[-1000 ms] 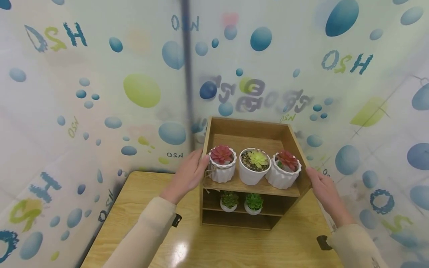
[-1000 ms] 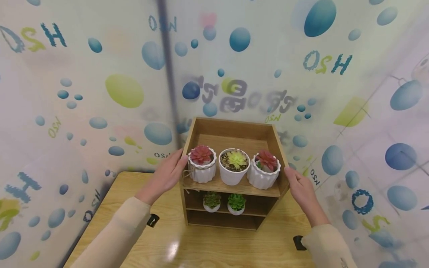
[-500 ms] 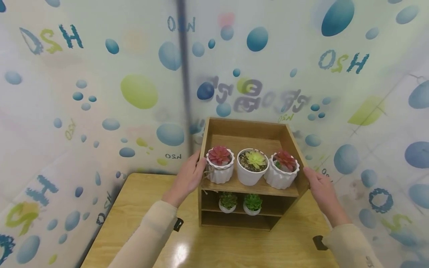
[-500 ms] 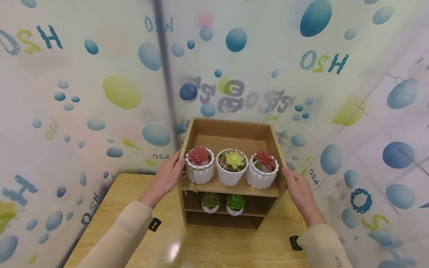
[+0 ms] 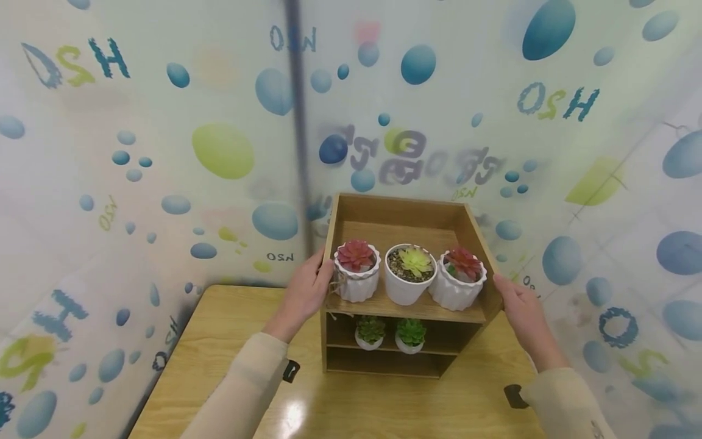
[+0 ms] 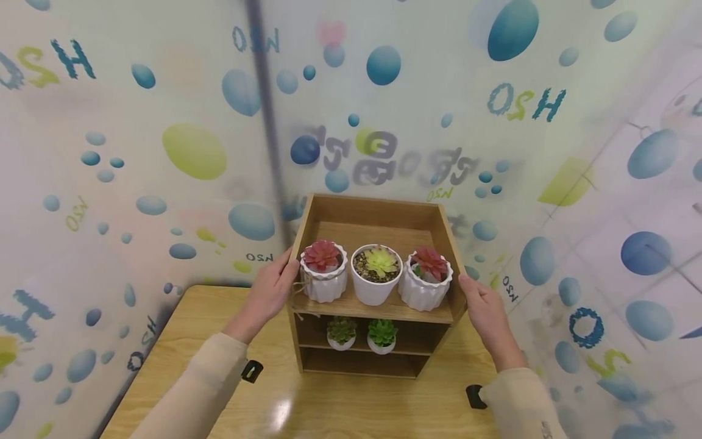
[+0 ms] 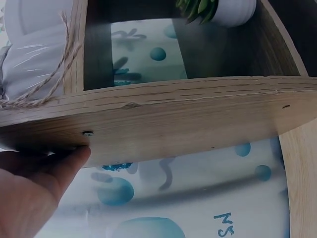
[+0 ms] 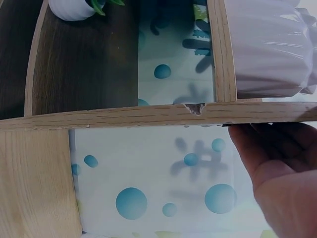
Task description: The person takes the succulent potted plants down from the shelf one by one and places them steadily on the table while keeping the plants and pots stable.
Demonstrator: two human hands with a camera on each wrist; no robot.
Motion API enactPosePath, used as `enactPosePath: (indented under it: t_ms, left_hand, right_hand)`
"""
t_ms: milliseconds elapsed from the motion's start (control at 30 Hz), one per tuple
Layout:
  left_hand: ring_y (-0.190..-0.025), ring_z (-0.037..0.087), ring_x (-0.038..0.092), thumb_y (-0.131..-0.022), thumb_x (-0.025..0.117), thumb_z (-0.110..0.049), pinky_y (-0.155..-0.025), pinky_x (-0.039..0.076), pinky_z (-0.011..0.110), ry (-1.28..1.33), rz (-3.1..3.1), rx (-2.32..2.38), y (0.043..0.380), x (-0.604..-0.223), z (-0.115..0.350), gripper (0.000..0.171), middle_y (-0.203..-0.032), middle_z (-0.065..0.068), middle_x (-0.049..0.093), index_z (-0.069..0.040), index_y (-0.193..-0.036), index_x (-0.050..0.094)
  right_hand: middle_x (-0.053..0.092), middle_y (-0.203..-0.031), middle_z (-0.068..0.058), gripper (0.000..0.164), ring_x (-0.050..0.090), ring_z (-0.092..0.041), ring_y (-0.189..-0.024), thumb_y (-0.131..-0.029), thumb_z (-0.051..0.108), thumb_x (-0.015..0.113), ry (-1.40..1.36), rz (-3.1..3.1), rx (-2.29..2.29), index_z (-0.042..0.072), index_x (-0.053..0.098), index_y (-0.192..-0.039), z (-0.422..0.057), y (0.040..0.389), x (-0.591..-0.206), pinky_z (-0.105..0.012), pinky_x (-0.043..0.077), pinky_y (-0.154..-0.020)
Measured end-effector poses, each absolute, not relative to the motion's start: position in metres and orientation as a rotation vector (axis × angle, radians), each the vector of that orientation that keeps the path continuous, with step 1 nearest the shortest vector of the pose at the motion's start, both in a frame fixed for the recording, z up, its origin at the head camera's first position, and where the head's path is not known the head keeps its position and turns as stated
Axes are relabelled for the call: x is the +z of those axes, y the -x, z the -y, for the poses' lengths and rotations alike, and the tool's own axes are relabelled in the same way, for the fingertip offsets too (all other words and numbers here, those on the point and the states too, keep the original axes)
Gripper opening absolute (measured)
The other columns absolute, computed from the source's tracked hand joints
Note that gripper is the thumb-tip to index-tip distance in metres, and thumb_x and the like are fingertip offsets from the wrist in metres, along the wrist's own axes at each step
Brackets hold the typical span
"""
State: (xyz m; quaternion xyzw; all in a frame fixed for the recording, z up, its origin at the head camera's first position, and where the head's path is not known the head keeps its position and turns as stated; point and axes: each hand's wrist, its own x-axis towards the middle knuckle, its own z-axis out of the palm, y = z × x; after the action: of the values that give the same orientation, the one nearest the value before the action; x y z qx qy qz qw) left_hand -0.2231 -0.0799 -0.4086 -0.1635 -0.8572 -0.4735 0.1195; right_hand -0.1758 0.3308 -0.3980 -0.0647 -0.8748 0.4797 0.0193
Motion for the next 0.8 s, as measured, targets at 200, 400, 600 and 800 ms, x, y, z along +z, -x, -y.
enactPosePath:
  t_ms: [200, 400, 600, 800]
  left_hand:
    - [-0.132, 0.042, 0.056, -0.111, 0.042, -0.027, -0.107, 0.047, 0.057, 0.503, 2.493, -1.368, 0.2218, -0.407, 0.0813, 0.051, -0.145, 0.026, 0.057, -0.001, -0.154, 0.045]
    - [-0.133, 0.042, 0.055, -0.111, 0.041, -0.026, -0.107, 0.047, 0.057, 0.509, 2.502, -1.355, 0.2211, -0.4069, 0.0808, 0.052, -0.146, 0.026, 0.055, 0.0, -0.156, 0.043]
    - [-0.131, 0.043, 0.056, -0.111, 0.041, -0.025, -0.105, 0.048, 0.058, 0.51, 2.499, -1.351, 0.2209, -0.4064, 0.0804, 0.051, -0.146, 0.027, 0.055, -0.001, -0.157, 0.042]
    - [-0.126, 0.04, 0.06, -0.111, 0.04, -0.026, -0.102, 0.05, 0.057, 0.5, 2.503, -1.342, 0.2208, -0.4059, 0.0802, 0.052, -0.143, 0.026, 0.058, -0.002, -0.157, 0.042]
  right_hand:
    - [0.053, -0.143, -0.034, 0.074, 0.043, -0.045, -0.138, -0.111, 0.052, 0.03, 0.204, 2.727, 1.478, -0.013, 0.057, -0.135, -0.3288, 0.1765, -0.3975, -0.065, 0.032, -0.114]
    - [0.044, -0.15, -0.036, 0.077, 0.034, -0.05, -0.146, -0.111, 0.052, 0.027, 0.207, 2.753, 1.512, -0.014, 0.047, -0.145, -0.3256, 0.1754, -0.3949, -0.067, 0.026, -0.118]
    - [0.034, -0.158, -0.033, 0.077, 0.024, -0.05, -0.151, -0.11, 0.053, 0.028, 0.225, 2.77, 1.518, -0.011, 0.039, -0.152, -0.3253, 0.1767, -0.3944, -0.067, 0.021, -0.119]
    - [0.033, -0.159, -0.033, 0.077, 0.023, -0.05, -0.151, -0.111, 0.053, 0.026, 0.241, 2.779, 1.516, -0.011, 0.039, -0.152, -0.3251, 0.1772, -0.3934, -0.066, 0.021, -0.12]
